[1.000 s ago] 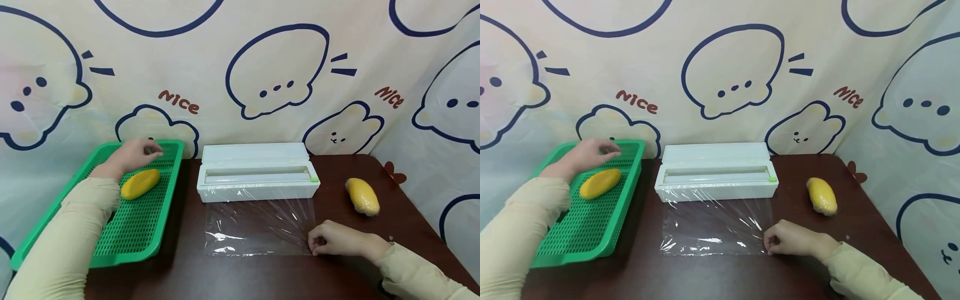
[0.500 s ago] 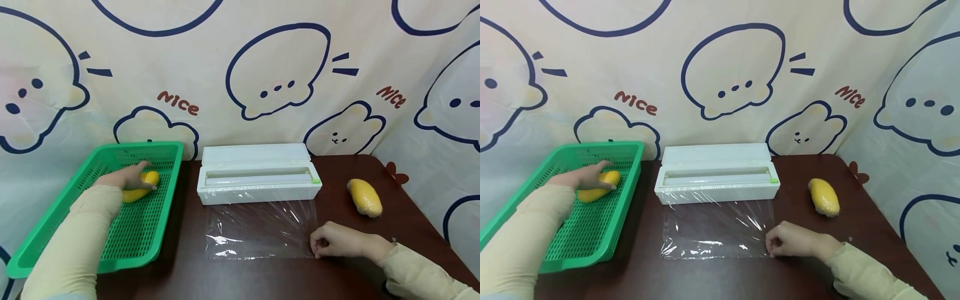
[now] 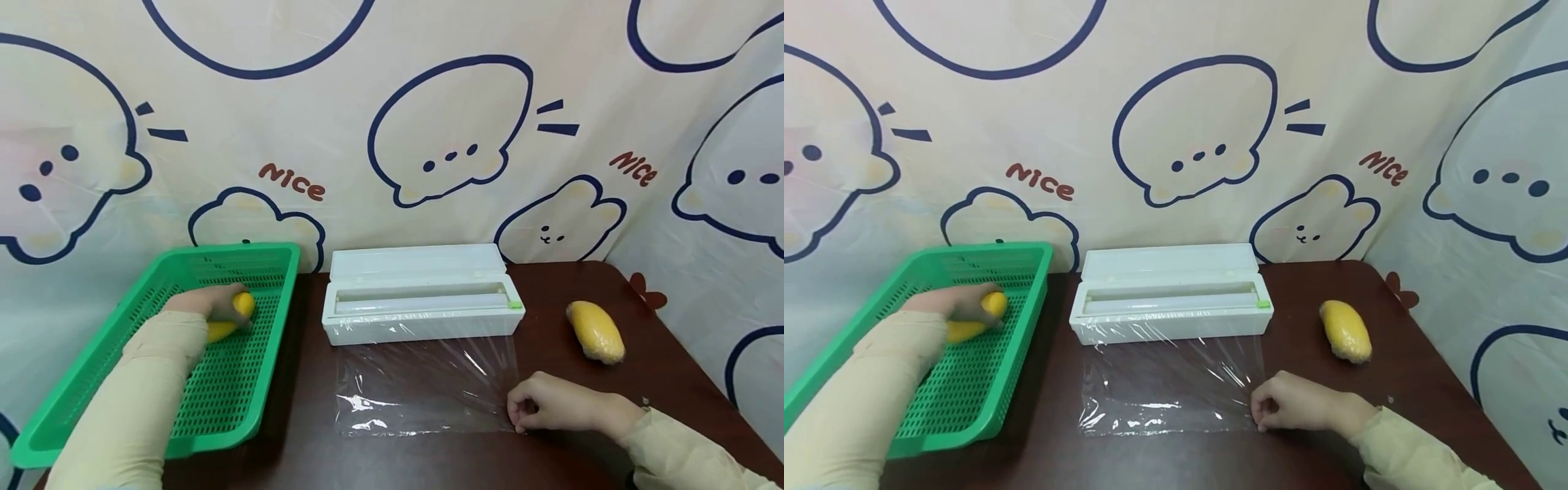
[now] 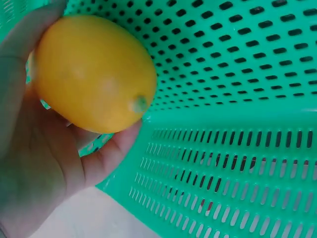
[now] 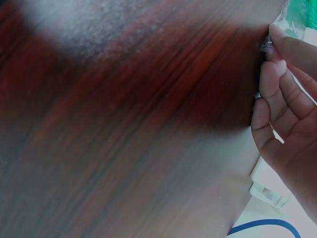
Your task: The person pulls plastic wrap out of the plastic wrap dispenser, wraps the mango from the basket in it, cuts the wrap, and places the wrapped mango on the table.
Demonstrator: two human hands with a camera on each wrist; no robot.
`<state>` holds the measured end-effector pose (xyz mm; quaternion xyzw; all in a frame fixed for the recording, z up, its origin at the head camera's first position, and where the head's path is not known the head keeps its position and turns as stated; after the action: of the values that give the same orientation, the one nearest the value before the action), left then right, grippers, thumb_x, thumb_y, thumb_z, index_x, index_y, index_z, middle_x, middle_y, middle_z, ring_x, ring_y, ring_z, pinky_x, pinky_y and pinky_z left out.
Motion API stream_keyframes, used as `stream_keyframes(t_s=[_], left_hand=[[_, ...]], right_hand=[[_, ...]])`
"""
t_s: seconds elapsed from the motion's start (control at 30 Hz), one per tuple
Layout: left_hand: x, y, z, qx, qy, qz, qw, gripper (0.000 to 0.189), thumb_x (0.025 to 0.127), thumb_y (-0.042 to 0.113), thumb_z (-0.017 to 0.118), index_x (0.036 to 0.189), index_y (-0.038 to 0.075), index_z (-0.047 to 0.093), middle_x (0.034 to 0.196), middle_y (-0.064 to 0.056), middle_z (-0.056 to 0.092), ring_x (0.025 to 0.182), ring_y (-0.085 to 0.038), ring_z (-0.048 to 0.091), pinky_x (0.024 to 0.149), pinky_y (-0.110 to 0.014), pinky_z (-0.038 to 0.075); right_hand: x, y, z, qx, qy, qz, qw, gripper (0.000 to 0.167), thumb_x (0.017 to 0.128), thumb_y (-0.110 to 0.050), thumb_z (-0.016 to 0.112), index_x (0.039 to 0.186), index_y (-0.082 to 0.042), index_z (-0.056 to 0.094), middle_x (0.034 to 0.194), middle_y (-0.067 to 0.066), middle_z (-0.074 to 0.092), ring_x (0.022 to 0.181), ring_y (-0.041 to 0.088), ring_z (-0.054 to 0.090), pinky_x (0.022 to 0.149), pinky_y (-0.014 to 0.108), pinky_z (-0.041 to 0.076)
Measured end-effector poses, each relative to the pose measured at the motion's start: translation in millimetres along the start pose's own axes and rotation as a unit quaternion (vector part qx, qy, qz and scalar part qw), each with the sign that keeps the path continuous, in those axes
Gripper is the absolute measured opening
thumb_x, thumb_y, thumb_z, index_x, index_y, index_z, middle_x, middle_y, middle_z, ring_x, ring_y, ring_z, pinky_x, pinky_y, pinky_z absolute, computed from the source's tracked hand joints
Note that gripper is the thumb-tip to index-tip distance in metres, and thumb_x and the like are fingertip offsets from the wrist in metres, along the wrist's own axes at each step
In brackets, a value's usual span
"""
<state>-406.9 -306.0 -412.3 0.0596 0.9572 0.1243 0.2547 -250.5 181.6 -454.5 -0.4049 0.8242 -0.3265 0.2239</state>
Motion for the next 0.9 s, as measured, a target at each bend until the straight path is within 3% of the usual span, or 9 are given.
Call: stream_keyframes(t_s=[0.27,0.43,0.67,0.8,0.9], left_hand=[[-23.1,7.9,-19.6,-0.022,0.045,0.021,0.9985,0.088,0.093,0.044,0.072,0.151,-0.008,0.031,0.119,-0.03,0.055,0.093,-0.038,0.055,0.074,-0.048,0.05],[-37.4,15.7,-32.4,-0.011,0.086,0.03,0.9957,0.088,0.094,0.046,0.071,0.153,-0.005,0.03,0.121,-0.032,0.056,0.095,-0.041,0.058,0.073,-0.051,0.052],[-64.6,47.7,-50.5,-0.001,0.172,0.063,0.9831,0.088,0.092,0.043,0.073,0.157,0.001,0.03,0.131,-0.033,0.053,0.107,-0.046,0.054,0.084,-0.062,0.049],[-84.1,66.2,-54.8,0.003,0.209,0.063,0.9759,0.087,0.092,0.044,0.074,0.157,0.004,0.032,0.131,-0.032,0.052,0.107,-0.046,0.052,0.082,-0.06,0.05],[-95.4,88.5,-56.1,0.011,0.231,0.069,0.9703,0.084,0.092,0.043,0.073,0.157,0.006,0.034,0.128,-0.03,0.053,0.104,-0.044,0.054,0.08,-0.058,0.052]], right_hand=[[-2.5,-3.5,-0.4,-0.008,0.019,-0.018,0.9996,0.015,0.09,-0.008,0.077,0.082,-0.019,0.071,0.078,-0.019,0.064,0.067,-0.008,0.05,0.056,0.019,0.048],[1.3,-3.1,-2.0,-0.015,0.021,-0.02,0.9995,0.015,0.09,-0.008,0.078,0.082,-0.02,0.072,0.077,-0.019,0.064,0.068,-0.008,0.051,0.056,0.019,0.048],[1.4,-6.2,-4.8,-0.016,0.022,-0.026,0.9993,0.016,0.089,-0.008,0.078,0.081,-0.019,0.071,0.077,-0.02,0.061,0.067,-0.008,0.049,0.056,0.019,0.048],[1.6,-7.8,-3.2,-0.019,0.022,-0.035,0.999,0.015,0.089,-0.007,0.078,0.082,-0.019,0.071,0.078,-0.02,0.062,0.068,-0.008,0.05,0.055,0.019,0.048],[0.3,-7.7,-1.3,-0.019,0.026,-0.04,0.9987,0.016,0.089,-0.007,0.078,0.082,-0.019,0.071,0.078,-0.019,0.064,0.068,-0.008,0.05,0.055,0.019,0.048]])
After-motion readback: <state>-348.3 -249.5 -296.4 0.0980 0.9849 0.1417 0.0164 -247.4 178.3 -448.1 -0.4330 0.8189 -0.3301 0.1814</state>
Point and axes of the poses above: each hand's wrist, its own x-axis towards the middle knuckle, its own z-axis out of the palm, y = z × x, the point moved 10 cm from there along x, towards the middle knuckle
